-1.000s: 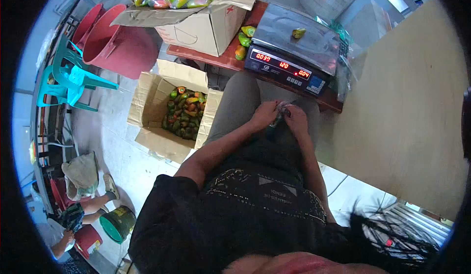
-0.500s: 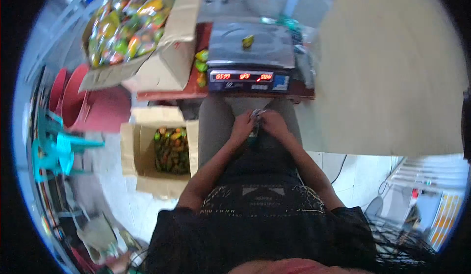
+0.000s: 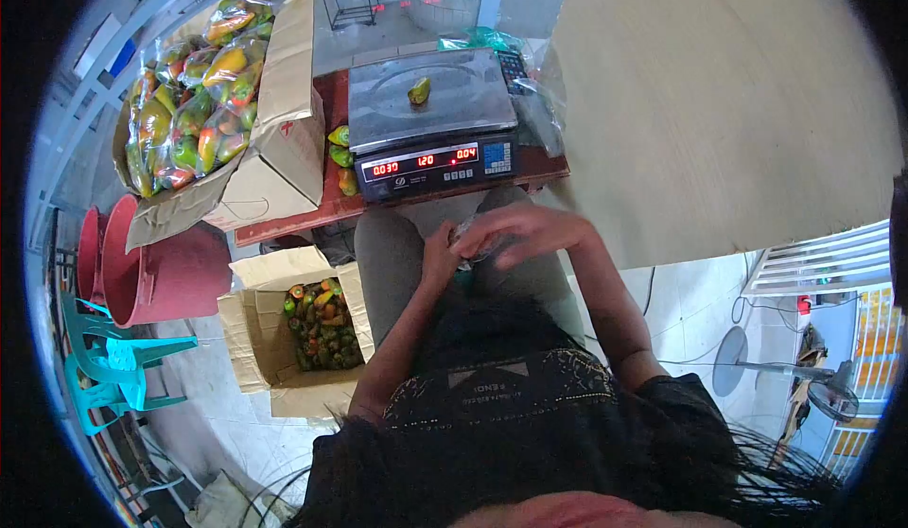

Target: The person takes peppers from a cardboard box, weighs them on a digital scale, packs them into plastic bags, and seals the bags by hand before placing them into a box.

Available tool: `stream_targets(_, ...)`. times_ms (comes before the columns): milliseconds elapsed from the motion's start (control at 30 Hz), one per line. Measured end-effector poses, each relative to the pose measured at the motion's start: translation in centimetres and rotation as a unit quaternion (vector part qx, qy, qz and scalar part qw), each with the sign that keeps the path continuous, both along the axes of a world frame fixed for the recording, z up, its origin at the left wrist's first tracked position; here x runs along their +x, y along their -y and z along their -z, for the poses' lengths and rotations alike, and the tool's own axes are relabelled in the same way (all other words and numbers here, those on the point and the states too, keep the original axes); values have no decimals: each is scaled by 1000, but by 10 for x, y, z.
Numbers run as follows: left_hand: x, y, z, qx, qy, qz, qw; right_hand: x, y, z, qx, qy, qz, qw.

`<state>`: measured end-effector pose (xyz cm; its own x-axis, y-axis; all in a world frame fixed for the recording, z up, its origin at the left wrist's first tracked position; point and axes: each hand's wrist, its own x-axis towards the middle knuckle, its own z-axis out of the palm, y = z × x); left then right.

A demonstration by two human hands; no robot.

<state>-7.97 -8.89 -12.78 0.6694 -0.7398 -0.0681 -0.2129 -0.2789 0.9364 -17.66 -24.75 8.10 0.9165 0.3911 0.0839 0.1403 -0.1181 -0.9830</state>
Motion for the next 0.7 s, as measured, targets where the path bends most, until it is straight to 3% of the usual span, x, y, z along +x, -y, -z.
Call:
stream_targets(33,0,2,4,-2,17,-6,1000,1,6,-6,154,18,-30,988)
stream_targets(100,-1,-2,8,9,24,-14,1000,-3,21,-14,450,60,-76,888)
stream_targets(200,0,-4,-6,36,16,11,999,-16,43,-38,253,15,118,960)
stream_targets(267,0,-2,-15,40,23,24,999,-21,46,-46,283,223,-47,932)
stream_targets(333,0,0,-10,10,66,30,997,-39,39,-81,261,298,-176,901)
stream_targets(433,1,0,-5,24,74,21,997,-57,29,-130,210,348,-317,857)
stream_targets(533,0,2,-4,23,81,17,996,-59,22,-134,218,318,-328,862)
stream_targets(600,0,-3,-3,11,75,22,997,-57,21,-110,230,295,-201,906)
stream_targets(667,0,0,-2,-9,50,20,999,-59,8,-93,139,192,104,966)
stream_targets(700,0,1,-8,0,44,19,999,-60,1,-84,108,105,223,963)
